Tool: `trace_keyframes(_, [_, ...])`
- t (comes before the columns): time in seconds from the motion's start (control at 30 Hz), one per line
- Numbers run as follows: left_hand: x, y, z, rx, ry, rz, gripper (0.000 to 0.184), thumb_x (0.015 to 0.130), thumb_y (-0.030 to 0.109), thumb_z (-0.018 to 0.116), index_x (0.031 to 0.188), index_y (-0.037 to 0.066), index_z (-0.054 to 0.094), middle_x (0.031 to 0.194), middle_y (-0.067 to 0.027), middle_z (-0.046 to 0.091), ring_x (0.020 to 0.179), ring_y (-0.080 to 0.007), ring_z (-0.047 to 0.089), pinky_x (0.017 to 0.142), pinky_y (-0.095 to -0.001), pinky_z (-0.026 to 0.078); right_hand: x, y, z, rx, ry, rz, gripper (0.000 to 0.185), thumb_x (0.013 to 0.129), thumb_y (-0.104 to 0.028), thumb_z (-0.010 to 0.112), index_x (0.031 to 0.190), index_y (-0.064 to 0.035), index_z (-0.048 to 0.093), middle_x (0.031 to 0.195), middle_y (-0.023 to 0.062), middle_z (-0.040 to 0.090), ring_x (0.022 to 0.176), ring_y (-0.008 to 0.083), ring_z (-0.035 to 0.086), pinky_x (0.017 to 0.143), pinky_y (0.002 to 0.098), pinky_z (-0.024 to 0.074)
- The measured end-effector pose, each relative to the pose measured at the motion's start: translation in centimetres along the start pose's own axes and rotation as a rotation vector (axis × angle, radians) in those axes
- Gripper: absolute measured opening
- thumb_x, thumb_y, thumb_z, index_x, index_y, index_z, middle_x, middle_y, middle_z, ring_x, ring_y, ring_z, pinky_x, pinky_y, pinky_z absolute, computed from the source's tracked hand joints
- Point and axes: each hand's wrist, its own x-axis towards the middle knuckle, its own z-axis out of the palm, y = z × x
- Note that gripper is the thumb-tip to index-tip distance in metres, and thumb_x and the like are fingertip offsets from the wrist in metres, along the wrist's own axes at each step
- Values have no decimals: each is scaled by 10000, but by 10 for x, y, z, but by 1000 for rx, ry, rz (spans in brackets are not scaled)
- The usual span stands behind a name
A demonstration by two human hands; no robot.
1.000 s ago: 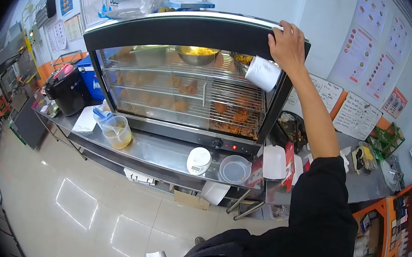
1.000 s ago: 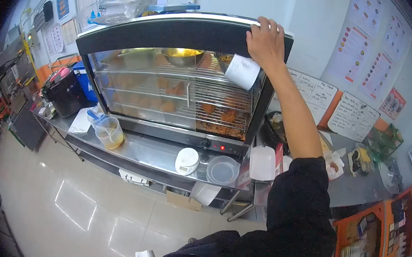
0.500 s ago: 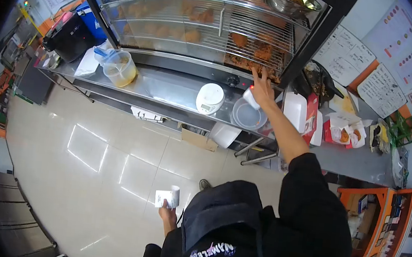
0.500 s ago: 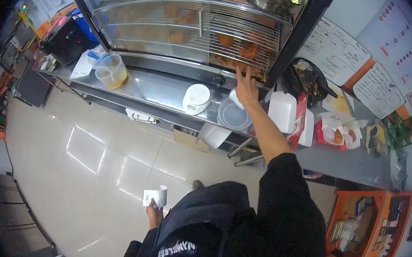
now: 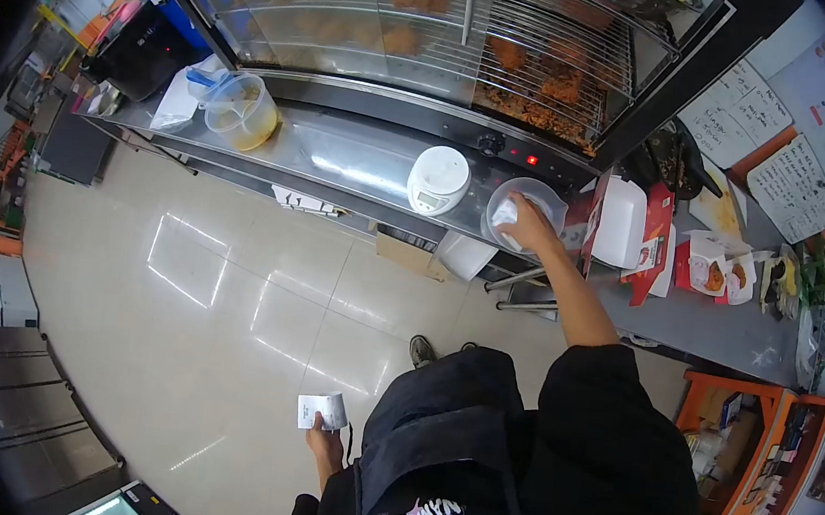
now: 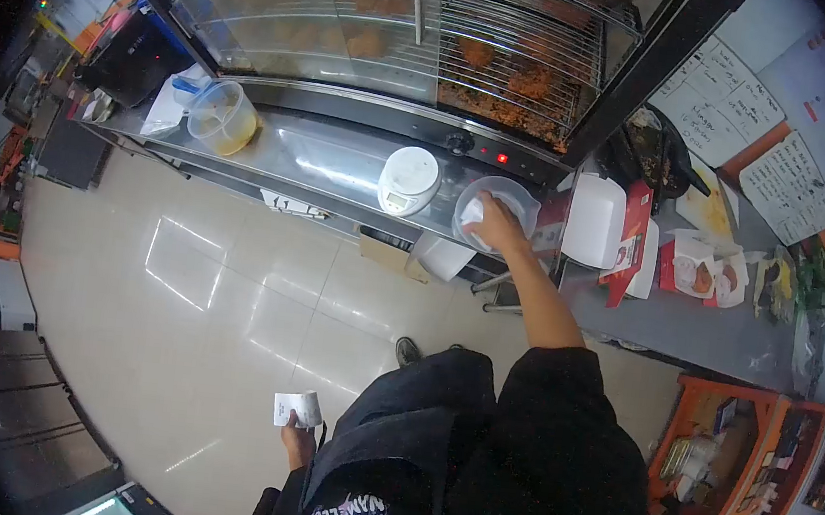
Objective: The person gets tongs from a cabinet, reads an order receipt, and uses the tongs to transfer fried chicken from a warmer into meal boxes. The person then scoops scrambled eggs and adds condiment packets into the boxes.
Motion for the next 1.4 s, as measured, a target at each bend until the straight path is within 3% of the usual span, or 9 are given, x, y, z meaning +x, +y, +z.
trace_keyframes(0.23, [-47,67,153,75,-460,25,524,905,208,586,1312,-63,395,1234,-144,541,1142,-273,532,960,-421,433,-5,-34,-90,551,241,47,408,760,-288,753,999,15,619,893,173,680,806,263,658,726,349,487])
trace_keyframes(0.37, [-83,112,278,175,-1311,-234,511,881,198,618,1273,-76,440,1206,-147,564,1126,-244,547,986,-383,408,-59,-103,-131,710,413,5,322,815,-277,718,922,17,644,797,108,684,699,173,626,651,316,486])
trace_keyframes(0.5, [-151,109,402,202,-1543,-156,481,869,144,621,1267,-62,446,1221,-158,555,1102,-267,569,959,-401,444,-117,-163,-156,832,417,-332,183,793,-162,716,862,-6,647,1147,143,620,1039,211,591,901,320,442])
trace_keyframes(0.6, [-182,131,445,-145,-1604,-312,529,866,153,609,1308,-54,405,1216,-163,558,1113,-271,568,977,-414,446,-153,-177,-181,275,216,-634,140,759,-89,717,843,-9,639,1396,161,434,1274,336,426,1055,396,317])
trace_keyframes(0.73, [-182,128,454,3,-1733,-309,500,863,152,610,1289,-45,438,1170,-155,589,1051,-247,606,913,-368,488,-155,-171,-193,548,148,-567,161,744,-1,701,878,-1,611,1274,166,500,1243,282,450,1038,364,326])
trace_keyframes(0.83, [-197,124,455,93,-1750,-284,458,864,141,614,1260,-39,474,1156,-147,599,1049,-233,605,902,-356,490,-144,-184,-189,809,435,-395,206,773,-55,698,950,-9,605,1145,128,559,1112,277,538,964,352,399])
trace_keyframes(0.97, [-213,122,452,133,-1741,-190,417,872,133,612,1236,-37,501,1150,-134,610,1061,-220,592,919,-360,465,-115,-194,-230,311,928,-555,269,713,61,668,969,3,608,1047,142,602,1022,293,582,924,334,432])
trace_keyframes(1.1, [-186,112,431,80,-1643,-112,431,883,137,602,1256,-44,481,1223,-134,565,1162,-222,523,1002,-374,387,-56,-197,-337,206,1178,-587,333,769,-17,683,1095,-30,619,1124,117,641,1059,226,605,935,302,442])
trace_keyframes(1.4, [-56,120,214,-29,-920,93,504,877,160,602,1302,-31,410,1253,-140,519,1187,-271,488,1027,-464,367,23,-188,-472,-284,1438,-599,214,825,-119,591,1000,-17,663,1046,166,631,1000,328,593,890,391,458])
